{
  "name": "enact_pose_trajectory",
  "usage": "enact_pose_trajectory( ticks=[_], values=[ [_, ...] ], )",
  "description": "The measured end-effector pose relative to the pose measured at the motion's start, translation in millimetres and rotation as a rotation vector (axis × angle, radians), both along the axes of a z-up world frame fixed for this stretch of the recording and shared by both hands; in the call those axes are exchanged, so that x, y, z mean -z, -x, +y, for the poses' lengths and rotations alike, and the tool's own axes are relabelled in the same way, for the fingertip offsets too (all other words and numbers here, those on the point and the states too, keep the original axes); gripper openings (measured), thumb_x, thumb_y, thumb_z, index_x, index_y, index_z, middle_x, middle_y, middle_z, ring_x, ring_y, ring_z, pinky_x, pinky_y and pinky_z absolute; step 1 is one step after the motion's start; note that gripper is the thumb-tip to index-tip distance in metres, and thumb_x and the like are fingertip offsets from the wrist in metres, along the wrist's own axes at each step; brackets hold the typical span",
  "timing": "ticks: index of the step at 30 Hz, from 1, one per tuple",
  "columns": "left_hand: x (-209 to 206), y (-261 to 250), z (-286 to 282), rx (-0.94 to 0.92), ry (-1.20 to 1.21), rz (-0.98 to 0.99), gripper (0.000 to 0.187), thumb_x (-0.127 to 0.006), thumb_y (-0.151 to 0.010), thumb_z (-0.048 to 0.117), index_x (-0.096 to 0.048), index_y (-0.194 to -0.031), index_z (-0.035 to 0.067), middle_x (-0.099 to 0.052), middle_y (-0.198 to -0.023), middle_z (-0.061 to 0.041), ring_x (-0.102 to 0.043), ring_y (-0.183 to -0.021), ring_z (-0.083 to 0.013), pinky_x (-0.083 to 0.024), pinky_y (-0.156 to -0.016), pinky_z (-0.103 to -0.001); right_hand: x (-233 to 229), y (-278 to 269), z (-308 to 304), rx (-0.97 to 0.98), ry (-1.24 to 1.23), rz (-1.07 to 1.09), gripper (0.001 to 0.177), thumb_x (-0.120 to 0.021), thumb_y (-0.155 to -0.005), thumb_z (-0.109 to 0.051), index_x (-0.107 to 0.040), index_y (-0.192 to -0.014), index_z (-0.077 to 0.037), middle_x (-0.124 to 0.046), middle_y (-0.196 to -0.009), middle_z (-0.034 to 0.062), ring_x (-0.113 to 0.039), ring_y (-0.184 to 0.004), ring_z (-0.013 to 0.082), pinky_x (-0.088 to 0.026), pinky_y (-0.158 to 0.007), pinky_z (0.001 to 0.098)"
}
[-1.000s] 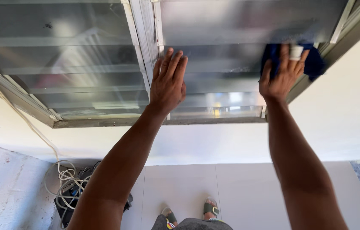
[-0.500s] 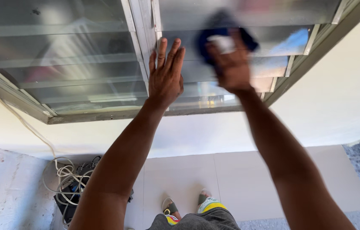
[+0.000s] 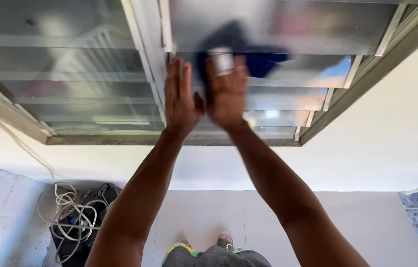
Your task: The person cleans the glass slats of a jalousie window by hand using a dark blue cloth, wiping both sides of the glass panes.
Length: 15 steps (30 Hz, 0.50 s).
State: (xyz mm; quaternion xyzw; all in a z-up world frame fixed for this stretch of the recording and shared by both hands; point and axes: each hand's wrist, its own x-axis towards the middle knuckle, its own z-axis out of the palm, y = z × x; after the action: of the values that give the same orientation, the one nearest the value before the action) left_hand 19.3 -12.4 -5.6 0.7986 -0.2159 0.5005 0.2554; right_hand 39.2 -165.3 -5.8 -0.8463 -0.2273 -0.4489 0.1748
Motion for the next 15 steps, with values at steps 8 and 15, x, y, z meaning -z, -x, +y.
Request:
enact_pose_trajectory(
  ticks=[8,15],
  values=[
    [9,-3,12,-0.067,-0.119,0.030,0.073,-0.054,-0.098,0.003,-0.022,-0.163,0.002,-0.023,-0.171,-0.021,-0.021,-0.161,-0.0377,-0.024,-0.134,-0.053,-34,6,-99,-0.085,0.080,0.402,0.048,-0.043,-0.107,-0.028,-0.045,-0.153,-0.017,-0.051,-0.156,0.0097,-0.060,-0.129,0.0369,-0.052,-0.093,0.0565],
    [2,14,3,-0.036,-0.051,0.050,0.075,-0.065,-0.088,0.014,-0.034,-0.157,0.008,-0.025,-0.167,-0.016,-0.021,-0.158,-0.0347,-0.024,-0.127,-0.054,-27,17,-116,0.460,-0.056,-0.254,0.041,-0.049,-0.109,-0.023,-0.056,-0.146,-0.006,-0.065,-0.141,0.0227,-0.058,-0.132,0.0460,-0.024,-0.122,0.0474]
  ],
)
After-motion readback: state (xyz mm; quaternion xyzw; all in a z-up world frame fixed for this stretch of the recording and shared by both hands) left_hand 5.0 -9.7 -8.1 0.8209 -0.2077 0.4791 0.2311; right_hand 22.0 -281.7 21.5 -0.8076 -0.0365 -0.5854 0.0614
